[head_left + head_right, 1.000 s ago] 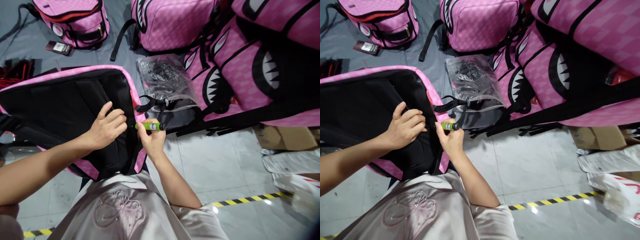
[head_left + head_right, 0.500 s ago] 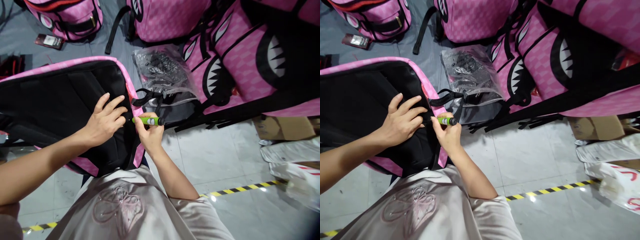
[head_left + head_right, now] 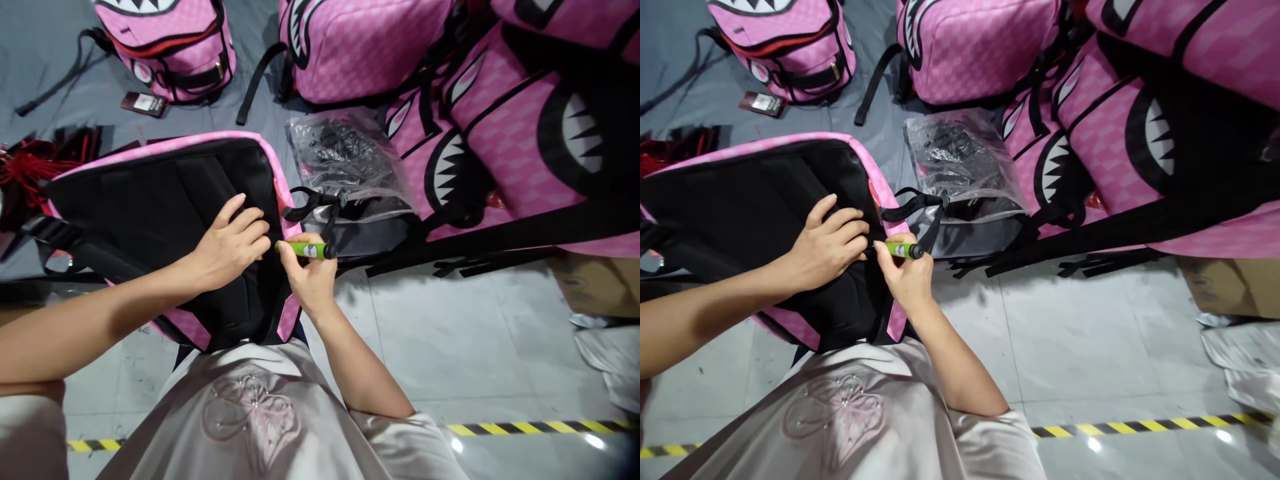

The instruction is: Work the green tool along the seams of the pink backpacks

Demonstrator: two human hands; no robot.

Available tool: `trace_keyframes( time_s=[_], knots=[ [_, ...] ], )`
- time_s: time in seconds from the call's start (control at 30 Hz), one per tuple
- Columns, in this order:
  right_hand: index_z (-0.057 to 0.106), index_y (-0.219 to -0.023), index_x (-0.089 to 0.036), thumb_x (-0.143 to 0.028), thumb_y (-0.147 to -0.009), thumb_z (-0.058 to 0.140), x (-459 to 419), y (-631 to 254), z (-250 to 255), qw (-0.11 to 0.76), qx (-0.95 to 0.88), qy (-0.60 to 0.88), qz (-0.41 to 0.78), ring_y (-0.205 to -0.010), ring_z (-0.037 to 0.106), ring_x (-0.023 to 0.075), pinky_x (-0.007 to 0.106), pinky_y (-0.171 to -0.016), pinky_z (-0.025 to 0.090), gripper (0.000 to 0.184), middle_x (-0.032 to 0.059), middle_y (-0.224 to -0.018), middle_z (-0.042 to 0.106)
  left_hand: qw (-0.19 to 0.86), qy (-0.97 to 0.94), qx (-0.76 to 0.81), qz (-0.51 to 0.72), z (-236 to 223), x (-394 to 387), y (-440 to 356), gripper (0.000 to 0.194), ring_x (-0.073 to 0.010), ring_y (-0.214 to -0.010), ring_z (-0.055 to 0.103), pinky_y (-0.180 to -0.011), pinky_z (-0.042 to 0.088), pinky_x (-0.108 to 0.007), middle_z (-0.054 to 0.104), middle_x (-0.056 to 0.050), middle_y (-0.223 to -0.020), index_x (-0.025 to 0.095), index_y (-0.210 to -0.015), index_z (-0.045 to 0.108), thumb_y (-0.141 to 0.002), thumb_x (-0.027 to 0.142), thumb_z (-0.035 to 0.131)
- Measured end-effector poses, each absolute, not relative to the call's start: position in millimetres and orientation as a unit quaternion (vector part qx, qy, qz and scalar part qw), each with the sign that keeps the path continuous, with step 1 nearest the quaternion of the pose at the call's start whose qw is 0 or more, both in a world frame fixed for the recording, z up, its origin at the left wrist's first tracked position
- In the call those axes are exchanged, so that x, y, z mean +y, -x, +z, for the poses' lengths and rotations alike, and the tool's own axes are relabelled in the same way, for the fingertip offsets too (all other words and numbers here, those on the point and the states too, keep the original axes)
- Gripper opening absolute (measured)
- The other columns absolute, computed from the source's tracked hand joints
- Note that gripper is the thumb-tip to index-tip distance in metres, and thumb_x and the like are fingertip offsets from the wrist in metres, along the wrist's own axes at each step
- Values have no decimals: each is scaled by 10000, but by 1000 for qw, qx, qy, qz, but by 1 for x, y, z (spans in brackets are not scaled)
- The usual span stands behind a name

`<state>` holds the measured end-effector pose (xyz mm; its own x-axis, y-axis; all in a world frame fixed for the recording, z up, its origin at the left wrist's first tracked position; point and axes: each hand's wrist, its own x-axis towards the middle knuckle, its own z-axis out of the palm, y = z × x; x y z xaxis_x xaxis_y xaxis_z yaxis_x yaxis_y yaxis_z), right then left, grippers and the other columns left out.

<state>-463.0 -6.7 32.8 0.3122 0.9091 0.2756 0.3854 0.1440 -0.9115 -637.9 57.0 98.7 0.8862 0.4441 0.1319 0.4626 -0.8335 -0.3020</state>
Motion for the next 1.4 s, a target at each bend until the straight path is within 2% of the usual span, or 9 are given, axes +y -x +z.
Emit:
trace_keyframes(
  time_s=[0.1,0.17,0.33,0.5,0.7,0.83,1.1,1.2,1.4],
  knots=[
    [636,-856,-199,-410,-928,673,-14,459,34,558,-512,598,264,-634,647,155,293,-615,533,226,11,-753,678,155,952,-247,90,118,60,631,189,-245,-873,663,-911,490,-439,698,-47,-848,177,-893,664,-961,350,632],
    [657,-952,-204,-392,-932,691,-23,456,37,591,-503,552,303,-723,701,178,323,-690,582,192,28,-855,718,131,944,-255,160,136,59,628,251,-261,-795,666,-765,472,-408,691,-66,-794,157,-879,662,-901,402,711],
    [600,-1353,-280,-296,-991,641,-45,456,65,630,-588,373,344,-959,754,225,417,-906,609,365,53,-1093,766,56,925,-327,183,203,36,637,337,-244,-778,684,-722,413,-363,720,-38,-813,182,-859,647,-878,509,725],
    [592,-1387,-321,-320,-1000,619,-55,442,105,638,-662,314,239,-974,752,246,460,-930,606,388,45,-1095,780,22,886,-453,94,250,-5,642,370,-214,-674,635,-608,327,-306,658,23,-670,226,-840,654,-851,589,725],
    [677,-1260,-287,-304,-968,665,-41,424,64,590,-647,387,290,-908,770,238,417,-868,629,293,50,-1042,792,79,876,-475,26,174,-4,634,280,-265,-817,668,-691,370,-367,723,-77,-852,163,-913,666,-919,440,705],
    [677,-1219,-243,-384,-977,639,-40,426,38,590,-577,448,342,-814,766,219,400,-804,637,282,54,-976,790,123,882,-455,-1,126,13,644,280,-280,-824,641,-711,358,-395,696,-110,-842,132,-930,662,-955,411,655],
    [735,-998,-233,-329,-918,659,-21,460,64,518,-641,512,244,-806,723,230,415,-852,566,147,43,-886,777,164,903,-392,-61,118,12,658,203,-250,-794,594,-744,359,-400,679,-74,-846,149,-905,643,-954,345,656],
    [713,-986,-222,-331,-943,616,-17,460,64,529,-609,534,255,-713,708,206,370,-753,558,152,33,-824,756,152,916,-368,-52,118,12,662,160,-244,-826,609,-759,374,-396,702,-73,-906,144,-969,648,-965,302,633],
    [716,-974,-230,-320,-949,618,-18,460,64,529,-631,512,244,-756,720,228,402,-811,548,135,36,-776,751,79,904,-420,-10,134,-1,655,183,-246,-828,670,-744,423,-399,741,-85,-926,137,-980,692,-1001,231,536]
  ],
)
